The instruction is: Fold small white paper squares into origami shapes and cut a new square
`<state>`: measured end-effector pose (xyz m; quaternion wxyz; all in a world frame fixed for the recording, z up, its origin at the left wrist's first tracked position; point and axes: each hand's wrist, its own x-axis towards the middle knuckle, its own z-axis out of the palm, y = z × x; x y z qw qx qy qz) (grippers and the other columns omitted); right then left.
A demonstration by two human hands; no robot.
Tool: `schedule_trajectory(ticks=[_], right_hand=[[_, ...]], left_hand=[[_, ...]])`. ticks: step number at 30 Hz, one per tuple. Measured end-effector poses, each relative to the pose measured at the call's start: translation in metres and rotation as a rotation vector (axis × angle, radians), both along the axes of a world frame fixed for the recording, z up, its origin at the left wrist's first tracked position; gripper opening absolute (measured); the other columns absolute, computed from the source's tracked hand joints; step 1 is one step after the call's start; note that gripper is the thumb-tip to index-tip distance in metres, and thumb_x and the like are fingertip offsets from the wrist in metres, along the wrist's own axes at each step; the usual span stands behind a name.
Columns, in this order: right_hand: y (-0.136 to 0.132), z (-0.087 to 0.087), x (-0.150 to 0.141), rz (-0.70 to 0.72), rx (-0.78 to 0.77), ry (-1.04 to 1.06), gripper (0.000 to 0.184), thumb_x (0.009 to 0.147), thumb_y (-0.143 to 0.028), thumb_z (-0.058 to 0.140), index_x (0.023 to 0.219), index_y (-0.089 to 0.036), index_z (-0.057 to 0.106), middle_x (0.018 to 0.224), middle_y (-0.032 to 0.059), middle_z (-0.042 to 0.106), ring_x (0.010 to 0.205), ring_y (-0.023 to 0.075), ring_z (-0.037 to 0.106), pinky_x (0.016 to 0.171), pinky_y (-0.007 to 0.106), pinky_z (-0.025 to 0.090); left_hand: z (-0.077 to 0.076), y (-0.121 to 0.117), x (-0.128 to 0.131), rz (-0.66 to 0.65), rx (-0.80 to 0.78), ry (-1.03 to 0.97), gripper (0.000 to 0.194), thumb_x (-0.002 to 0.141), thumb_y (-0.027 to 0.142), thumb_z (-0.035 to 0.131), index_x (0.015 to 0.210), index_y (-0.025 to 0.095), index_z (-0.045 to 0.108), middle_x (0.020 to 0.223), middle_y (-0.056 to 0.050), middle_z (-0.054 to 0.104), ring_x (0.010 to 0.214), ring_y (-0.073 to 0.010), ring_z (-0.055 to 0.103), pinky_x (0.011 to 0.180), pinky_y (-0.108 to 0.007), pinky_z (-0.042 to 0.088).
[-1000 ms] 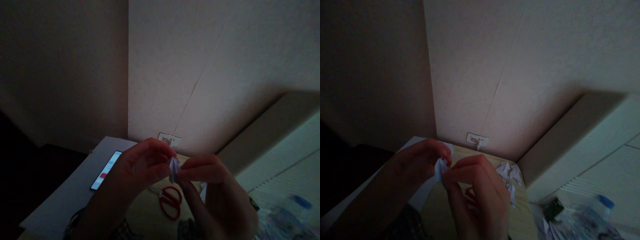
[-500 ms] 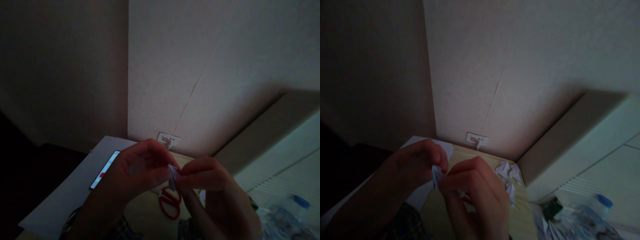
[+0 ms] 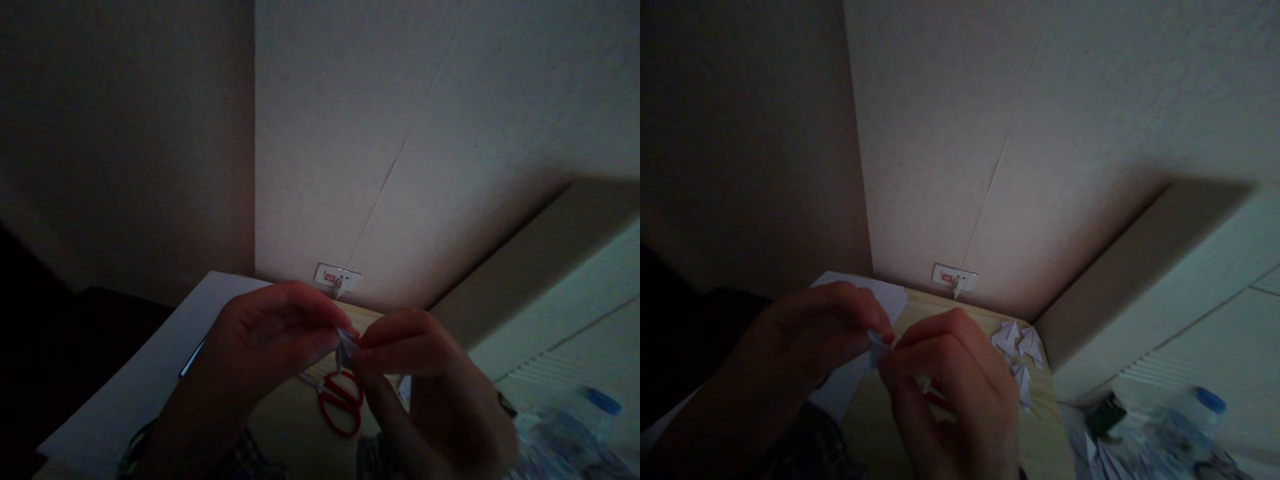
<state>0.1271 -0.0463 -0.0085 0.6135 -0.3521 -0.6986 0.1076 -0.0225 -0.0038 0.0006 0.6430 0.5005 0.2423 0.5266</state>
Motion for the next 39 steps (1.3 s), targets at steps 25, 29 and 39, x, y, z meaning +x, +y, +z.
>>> schedule_trajectory(ticks=[25,29,39], right_hand=[[-0.002,0.001,0.000,-0.021,-0.009,-0.068,0.017,0.085,-0.006,0.063,0.085,-0.024,0.065,0.077,0.0002,0.066,0.068,0.0137,0.063,0.055,0.026,0.047],[-0.003,0.003,0.004,-0.027,-0.062,-0.135,0.012,0.087,-0.013,0.064,0.090,-0.024,0.066,0.084,-0.0006,0.067,0.076,0.0132,0.065,0.064,0.024,0.051],[0.004,0.007,0.004,-0.120,-0.267,-0.205,0.004,0.089,-0.026,0.065,0.089,-0.028,0.061,0.079,-0.0055,0.067,0.071,0.0112,0.064,0.054,0.017,0.048]], left_hand=[[0.004,-0.001,0.001,0.078,0.047,-0.001,0.025,0.067,0.001,0.076,0.066,0.027,0.077,0.065,0.008,0.075,0.065,-0.0071,0.069,0.062,-0.009,0.054],[0.001,-0.004,0.006,0.204,0.128,0.053,0.026,0.069,0.002,0.072,0.066,0.028,0.075,0.064,0.011,0.072,0.063,-0.0039,0.067,0.062,-0.005,0.051],[0.001,-0.008,0.010,0.369,0.271,0.142,0.027,0.073,0.003,0.069,0.074,0.030,0.073,0.071,0.013,0.072,0.069,-0.0037,0.068,0.066,-0.004,0.052]])
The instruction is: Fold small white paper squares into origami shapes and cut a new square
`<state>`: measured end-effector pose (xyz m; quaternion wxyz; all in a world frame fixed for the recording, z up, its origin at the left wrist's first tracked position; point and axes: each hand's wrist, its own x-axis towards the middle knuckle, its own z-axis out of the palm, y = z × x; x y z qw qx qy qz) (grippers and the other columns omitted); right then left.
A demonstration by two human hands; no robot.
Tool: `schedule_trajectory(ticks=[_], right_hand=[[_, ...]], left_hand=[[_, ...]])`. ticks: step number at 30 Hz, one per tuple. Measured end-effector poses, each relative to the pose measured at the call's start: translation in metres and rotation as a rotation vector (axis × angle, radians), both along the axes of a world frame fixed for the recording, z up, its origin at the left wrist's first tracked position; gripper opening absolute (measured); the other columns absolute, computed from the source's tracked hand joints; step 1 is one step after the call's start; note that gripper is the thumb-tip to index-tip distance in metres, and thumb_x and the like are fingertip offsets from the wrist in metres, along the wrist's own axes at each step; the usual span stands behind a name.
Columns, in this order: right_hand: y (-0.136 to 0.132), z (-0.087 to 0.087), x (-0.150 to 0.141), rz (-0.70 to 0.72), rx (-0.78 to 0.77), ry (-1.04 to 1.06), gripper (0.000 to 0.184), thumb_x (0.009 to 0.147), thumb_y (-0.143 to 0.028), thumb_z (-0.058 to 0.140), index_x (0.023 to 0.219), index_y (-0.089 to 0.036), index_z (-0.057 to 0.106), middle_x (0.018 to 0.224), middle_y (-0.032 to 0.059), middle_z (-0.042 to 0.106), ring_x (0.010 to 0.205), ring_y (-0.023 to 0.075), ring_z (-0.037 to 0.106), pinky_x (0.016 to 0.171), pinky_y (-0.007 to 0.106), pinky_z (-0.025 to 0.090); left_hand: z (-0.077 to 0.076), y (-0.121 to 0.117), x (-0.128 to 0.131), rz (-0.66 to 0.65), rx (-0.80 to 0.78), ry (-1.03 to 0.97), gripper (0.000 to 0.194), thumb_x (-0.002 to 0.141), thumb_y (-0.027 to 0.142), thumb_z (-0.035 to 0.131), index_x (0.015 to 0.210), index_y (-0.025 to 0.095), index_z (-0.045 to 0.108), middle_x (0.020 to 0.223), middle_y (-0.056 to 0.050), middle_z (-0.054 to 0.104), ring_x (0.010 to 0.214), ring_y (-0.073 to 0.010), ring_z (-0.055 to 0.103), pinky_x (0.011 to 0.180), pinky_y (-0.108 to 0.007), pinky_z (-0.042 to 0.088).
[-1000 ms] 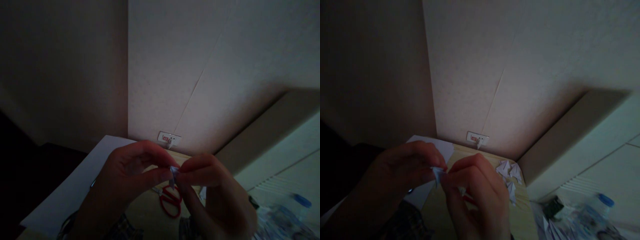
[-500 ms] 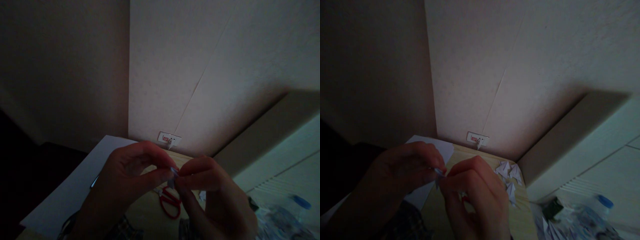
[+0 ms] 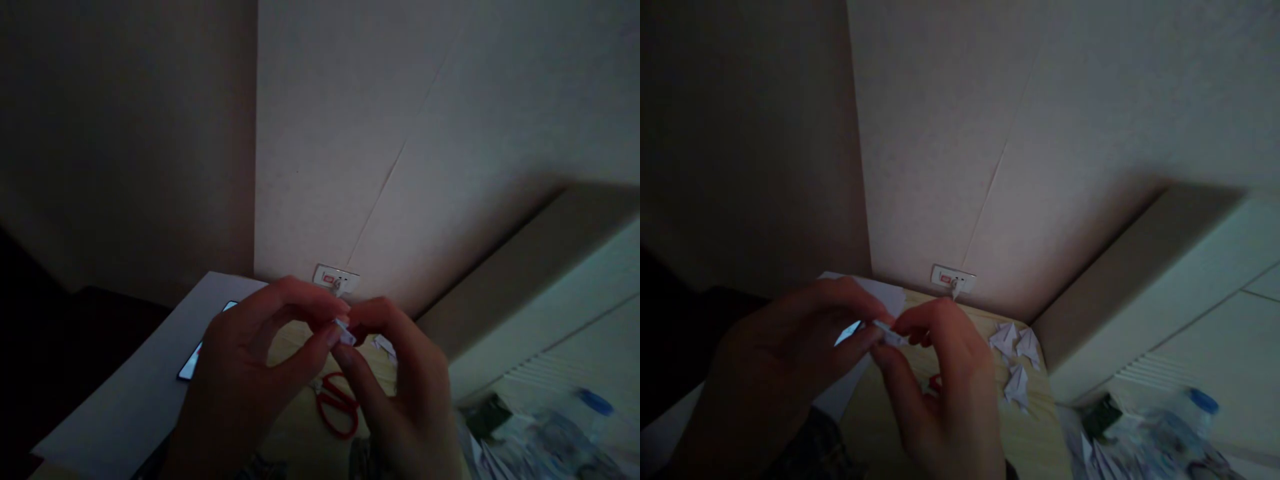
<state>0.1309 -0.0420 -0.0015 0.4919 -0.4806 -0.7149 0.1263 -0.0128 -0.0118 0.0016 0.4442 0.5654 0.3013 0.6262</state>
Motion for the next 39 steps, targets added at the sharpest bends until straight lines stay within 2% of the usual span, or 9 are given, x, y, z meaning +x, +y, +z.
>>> schedule_trajectory(ticks=[5,10,16,22,26,30,33,39], right_hand=[[0.0013,-0.0025,0.0011,-0.045,0.004,0.009,0.007,0.089,-0.023,0.065,0.085,-0.027,0.061,0.074,-0.0065,0.066,0.067,0.0102,0.064,0.059,0.018,0.051],[0.0014,-0.0045,0.0018,-0.080,0.058,0.037,0.011,0.087,-0.017,0.065,0.082,-0.026,0.061,0.072,-0.0065,0.064,0.066,0.0092,0.062,0.061,0.017,0.051],[0.0011,-0.0017,0.0024,-0.093,0.102,0.078,0.012,0.086,-0.016,0.064,0.078,-0.025,0.061,0.070,-0.0068,0.063,0.065,0.0081,0.061,0.058,0.016,0.049],[0.0018,-0.0024,-0.0001,-0.094,0.065,0.142,0.012,0.085,-0.016,0.067,0.077,-0.025,0.064,0.070,-0.0067,0.065,0.065,0.0086,0.061,0.059,0.016,0.049],[0.0014,-0.0017,-0.0047,-0.085,0.037,0.256,0.012,0.086,-0.020,0.065,0.076,-0.024,0.064,0.069,-0.0070,0.066,0.066,0.0081,0.062,0.057,0.014,0.048],[-0.0005,-0.0027,-0.0029,-0.045,-0.017,0.240,0.004,0.087,-0.025,0.067,0.085,-0.028,0.066,0.075,-0.0066,0.067,0.072,0.0095,0.063,0.060,0.015,0.048],[-0.0001,-0.0038,-0.0018,-0.055,-0.014,0.241,0.008,0.086,-0.023,0.069,0.081,-0.027,0.065,0.073,-0.0070,0.064,0.069,0.0090,0.062,0.060,0.016,0.048],[0.0061,-0.0026,-0.0045,-0.068,0.079,0.288,0.012,0.085,-0.014,0.067,0.077,-0.023,0.065,0.071,-0.0063,0.065,0.067,0.0085,0.061,0.062,0.017,0.048]], left_hand=[[-0.0015,-0.0012,0.0047,0.026,-0.066,-0.054,0.023,0.072,0.006,0.070,0.073,0.029,0.073,0.071,0.012,0.071,0.069,-0.0027,0.068,0.067,-0.002,0.052],[-0.0041,-0.0007,0.0062,0.035,-0.054,-0.041,0.023,0.072,0.007,0.068,0.076,0.029,0.072,0.074,0.010,0.070,0.072,-0.0050,0.068,0.071,-0.006,0.054],[-0.0052,-0.0011,0.0076,-0.029,-0.101,-0.033,0.027,0.071,0.007,0.069,0.077,0.032,0.072,0.074,0.012,0.070,0.073,-0.0051,0.068,0.071,-0.006,0.053],[-0.0052,0.0014,0.0045,-0.033,-0.138,0.015,0.017,0.070,0.011,0.073,0.069,0.028,0.072,0.067,0.009,0.069,0.068,-0.0071,0.067,0.069,-0.009,0.054],[-0.0054,0.0024,0.0029,-0.016,-0.092,0.028,0.015,0.069,0.012,0.074,0.069,0.026,0.070,0.067,0.009,0.070,0.067,-0.0070,0.068,0.067,-0.009,0.054],[-0.0039,-0.0005,0.0055,0.023,-0.142,-0.039,0.014,0.069,0.012,0.074,0.067,0.025,0.068,0.066,0.008,0.068,0.067,-0.0079,0.068,0.066,-0.010,0.056],[-0.0040,-0.0014,0.0072,0.029,-0.178,-0.083,0.015,0.068,0.013,0.075,0.068,0.026,0.068,0.065,0.009,0.068,0.066,-0.0063,0.067,0.065,-0.008,0.053],[-0.0073,0.0042,0.0070,-0.023,-0.137,0.051,0.013,0.071,0.014,0.075,0.068,0.027,0.072,0.069,0.008,0.069,0.071,-0.0085,0.066,0.070,-0.012,0.053]])
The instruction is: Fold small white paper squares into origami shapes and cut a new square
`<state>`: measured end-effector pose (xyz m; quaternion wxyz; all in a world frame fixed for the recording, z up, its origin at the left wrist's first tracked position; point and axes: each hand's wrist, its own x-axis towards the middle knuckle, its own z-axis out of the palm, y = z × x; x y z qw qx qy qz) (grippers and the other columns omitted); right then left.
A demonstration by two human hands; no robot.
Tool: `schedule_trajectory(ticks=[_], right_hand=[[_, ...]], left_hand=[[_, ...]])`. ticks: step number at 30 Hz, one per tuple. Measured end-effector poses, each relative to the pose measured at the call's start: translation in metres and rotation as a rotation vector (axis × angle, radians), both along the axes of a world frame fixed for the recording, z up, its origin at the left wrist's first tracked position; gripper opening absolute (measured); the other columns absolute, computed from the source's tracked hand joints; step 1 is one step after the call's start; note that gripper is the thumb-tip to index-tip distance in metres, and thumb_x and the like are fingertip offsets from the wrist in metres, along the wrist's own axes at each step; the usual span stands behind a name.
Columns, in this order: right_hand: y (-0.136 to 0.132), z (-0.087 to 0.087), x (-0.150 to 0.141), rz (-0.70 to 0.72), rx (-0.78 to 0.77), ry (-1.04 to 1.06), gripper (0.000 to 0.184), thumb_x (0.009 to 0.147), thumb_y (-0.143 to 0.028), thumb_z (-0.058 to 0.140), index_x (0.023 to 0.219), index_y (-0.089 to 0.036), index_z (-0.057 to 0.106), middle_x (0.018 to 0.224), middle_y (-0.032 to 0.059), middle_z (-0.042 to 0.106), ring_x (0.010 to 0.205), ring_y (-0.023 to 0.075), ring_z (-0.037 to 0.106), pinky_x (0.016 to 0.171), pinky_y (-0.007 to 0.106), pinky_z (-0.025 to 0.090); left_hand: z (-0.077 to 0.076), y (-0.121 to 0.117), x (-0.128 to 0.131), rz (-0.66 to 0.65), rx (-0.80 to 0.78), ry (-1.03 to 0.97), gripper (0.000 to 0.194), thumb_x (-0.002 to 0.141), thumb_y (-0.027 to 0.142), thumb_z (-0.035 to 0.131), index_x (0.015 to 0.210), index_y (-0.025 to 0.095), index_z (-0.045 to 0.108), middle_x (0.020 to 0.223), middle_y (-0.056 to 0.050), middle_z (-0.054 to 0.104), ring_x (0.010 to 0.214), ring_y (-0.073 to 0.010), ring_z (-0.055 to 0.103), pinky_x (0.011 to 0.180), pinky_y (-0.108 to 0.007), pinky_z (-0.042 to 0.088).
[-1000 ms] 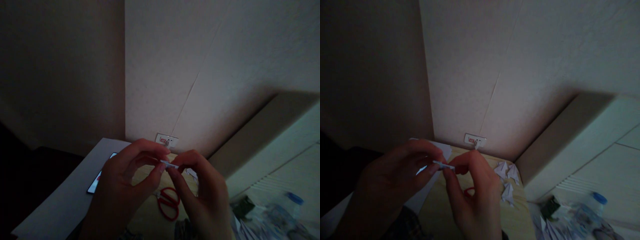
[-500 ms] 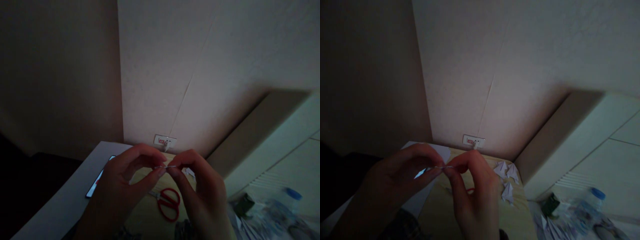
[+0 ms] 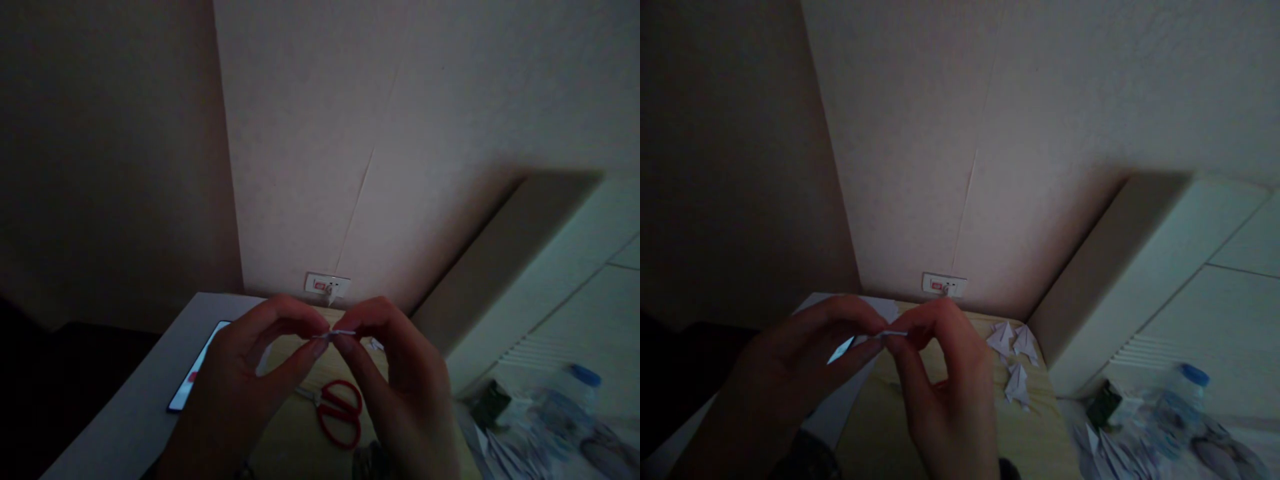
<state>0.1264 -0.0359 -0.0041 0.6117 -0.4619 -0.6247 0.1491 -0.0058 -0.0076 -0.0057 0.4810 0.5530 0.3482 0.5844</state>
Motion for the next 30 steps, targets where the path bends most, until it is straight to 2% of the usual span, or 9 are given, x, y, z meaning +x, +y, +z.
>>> schedule_trajectory(ticks=[4,10,17,24,30], right_hand=[[0.0020,0.0003,0.0008,0.015,0.015,0.014,0.014,0.086,-0.011,0.064,0.077,-0.022,0.065,0.071,-0.0050,0.065,0.068,0.0096,0.061,0.063,0.018,0.049],[0.0007,0.0004,0.0032,0.039,-0.007,-0.030,0.012,0.086,-0.011,0.067,0.083,-0.022,0.067,0.074,-0.0050,0.067,0.070,0.0098,0.063,0.065,0.019,0.050],[0.0030,-0.0031,0.0014,0.046,0.047,0.095,0.018,0.081,-0.009,0.070,0.083,-0.025,0.062,0.074,-0.0061,0.067,0.067,0.0104,0.063,0.061,0.019,0.052],[0.0033,-0.0030,0.0033,0.013,0.071,0.040,0.016,0.081,-0.014,0.071,0.081,-0.026,0.062,0.074,-0.0061,0.065,0.068,0.0105,0.061,0.061,0.018,0.051],[0.0032,-0.0023,0.0036,0.042,0.111,-0.048,0.014,0.086,-0.015,0.068,0.078,-0.023,0.062,0.074,-0.0027,0.066,0.071,0.0140,0.062,0.063,0.025,0.050]], left_hand=[[-0.0001,0.0044,-0.0017,0.001,0.076,0.160,0.013,0.073,0.016,0.073,0.070,0.028,0.072,0.070,0.008,0.071,0.071,-0.0098,0.065,0.071,-0.015,0.051],[-0.0034,0.0099,-0.0085,-0.056,0.067,0.281,0.007,0.076,0.024,0.074,0.069,0.025,0.071,0.073,0.005,0.073,0.075,-0.0155,0.069,0.071,-0.022,0.052],[0.0003,0.0068,-0.0056,-0.063,0.030,0.215,0.011,0.076,0.025,0.074,0.066,0.025,0.070,0.069,0.006,0.070,0.071,-0.0132,0.065,0.070,-0.020,0.050],[0.0022,0.0045,-0.0048,-0.038,0.006,0.174,0.013,0.075,0.023,0.073,0.064,0.024,0.067,0.066,0.006,0.066,0.069,-0.0134,0.062,0.068,-0.021,0.050],[0.0028,0.0050,-0.0065,0.001,0.069,0.207,0.013,0.075,0.022,0.070,0.064,0.025,0.066,0.065,0.006,0.066,0.067,-0.0147,0.064,0.068,-0.023,0.053]])
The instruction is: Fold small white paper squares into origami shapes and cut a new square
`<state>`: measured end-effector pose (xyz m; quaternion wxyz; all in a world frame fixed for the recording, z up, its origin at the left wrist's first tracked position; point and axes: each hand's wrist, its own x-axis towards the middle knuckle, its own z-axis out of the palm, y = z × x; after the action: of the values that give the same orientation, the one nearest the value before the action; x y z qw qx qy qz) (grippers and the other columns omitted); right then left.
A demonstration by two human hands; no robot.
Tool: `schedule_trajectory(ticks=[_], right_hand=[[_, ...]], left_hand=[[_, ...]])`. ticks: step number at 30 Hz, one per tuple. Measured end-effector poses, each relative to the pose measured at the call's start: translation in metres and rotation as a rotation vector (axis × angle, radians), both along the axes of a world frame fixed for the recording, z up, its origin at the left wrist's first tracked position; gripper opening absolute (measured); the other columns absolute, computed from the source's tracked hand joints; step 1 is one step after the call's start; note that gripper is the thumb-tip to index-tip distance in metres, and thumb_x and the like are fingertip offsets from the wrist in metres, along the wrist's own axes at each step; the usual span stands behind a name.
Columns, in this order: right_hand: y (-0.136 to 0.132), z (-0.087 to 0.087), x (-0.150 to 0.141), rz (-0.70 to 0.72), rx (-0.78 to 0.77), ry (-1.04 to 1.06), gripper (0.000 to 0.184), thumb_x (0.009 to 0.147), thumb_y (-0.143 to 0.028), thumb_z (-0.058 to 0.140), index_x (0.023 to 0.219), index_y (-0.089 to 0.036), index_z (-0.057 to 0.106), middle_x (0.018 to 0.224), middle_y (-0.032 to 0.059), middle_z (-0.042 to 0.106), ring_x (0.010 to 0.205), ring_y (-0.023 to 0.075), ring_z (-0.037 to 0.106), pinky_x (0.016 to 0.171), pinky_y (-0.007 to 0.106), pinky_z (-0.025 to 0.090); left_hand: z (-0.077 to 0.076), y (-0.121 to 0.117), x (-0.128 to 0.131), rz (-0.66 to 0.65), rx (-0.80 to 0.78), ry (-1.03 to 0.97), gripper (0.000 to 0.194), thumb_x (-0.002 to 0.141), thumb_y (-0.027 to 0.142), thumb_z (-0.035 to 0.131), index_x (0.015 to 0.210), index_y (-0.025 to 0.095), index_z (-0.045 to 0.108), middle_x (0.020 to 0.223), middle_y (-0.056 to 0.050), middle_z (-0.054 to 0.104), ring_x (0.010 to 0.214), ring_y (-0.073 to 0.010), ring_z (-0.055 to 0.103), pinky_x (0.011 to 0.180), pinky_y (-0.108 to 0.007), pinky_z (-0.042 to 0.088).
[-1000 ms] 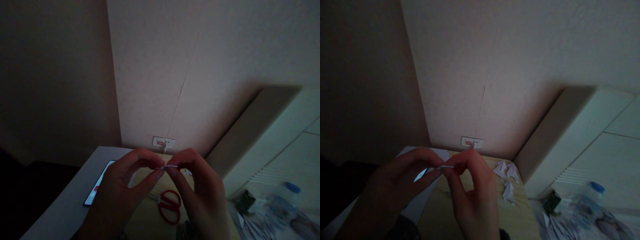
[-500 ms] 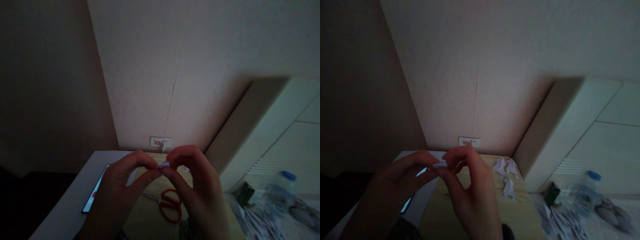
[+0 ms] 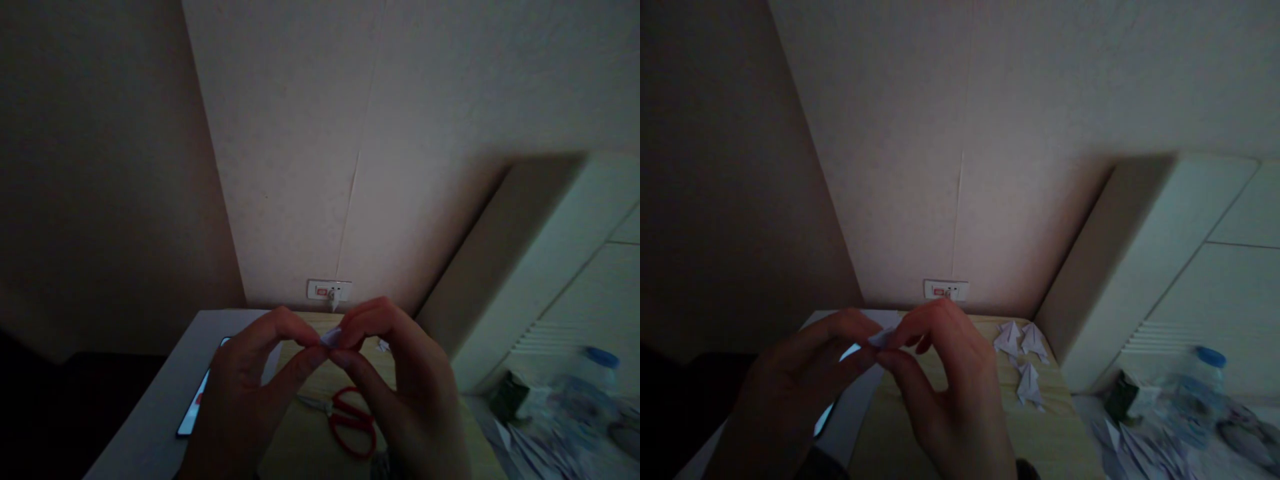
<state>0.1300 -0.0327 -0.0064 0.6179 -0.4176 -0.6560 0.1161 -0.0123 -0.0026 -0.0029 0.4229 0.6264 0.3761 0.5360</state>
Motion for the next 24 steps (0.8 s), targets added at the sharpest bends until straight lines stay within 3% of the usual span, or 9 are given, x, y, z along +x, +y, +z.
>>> schedule_trajectory(ticks=[15,24], right_hand=[[0.0022,0.0008,-0.0028,-0.049,-0.014,-0.096,0.015,0.086,-0.008,0.066,0.082,-0.022,0.065,0.078,-0.0027,0.067,0.073,0.0125,0.063,0.065,0.022,0.051],[0.0004,0.0018,-0.0034,-0.045,0.019,-0.095,0.016,0.087,-0.007,0.064,0.083,-0.023,0.064,0.080,-0.0032,0.067,0.074,0.0107,0.064,0.065,0.019,0.052]], left_hand=[[-0.0081,0.0096,-0.0048,0.052,0.140,0.100,0.010,0.077,0.021,0.070,0.069,0.026,0.069,0.069,0.005,0.070,0.068,-0.0153,0.067,0.067,-0.022,0.055],[-0.0047,0.0038,0.0033,0.022,-0.015,-0.065,0.008,0.075,0.021,0.072,0.069,0.026,0.068,0.068,0.007,0.070,0.070,-0.0127,0.069,0.068,-0.017,0.057]])
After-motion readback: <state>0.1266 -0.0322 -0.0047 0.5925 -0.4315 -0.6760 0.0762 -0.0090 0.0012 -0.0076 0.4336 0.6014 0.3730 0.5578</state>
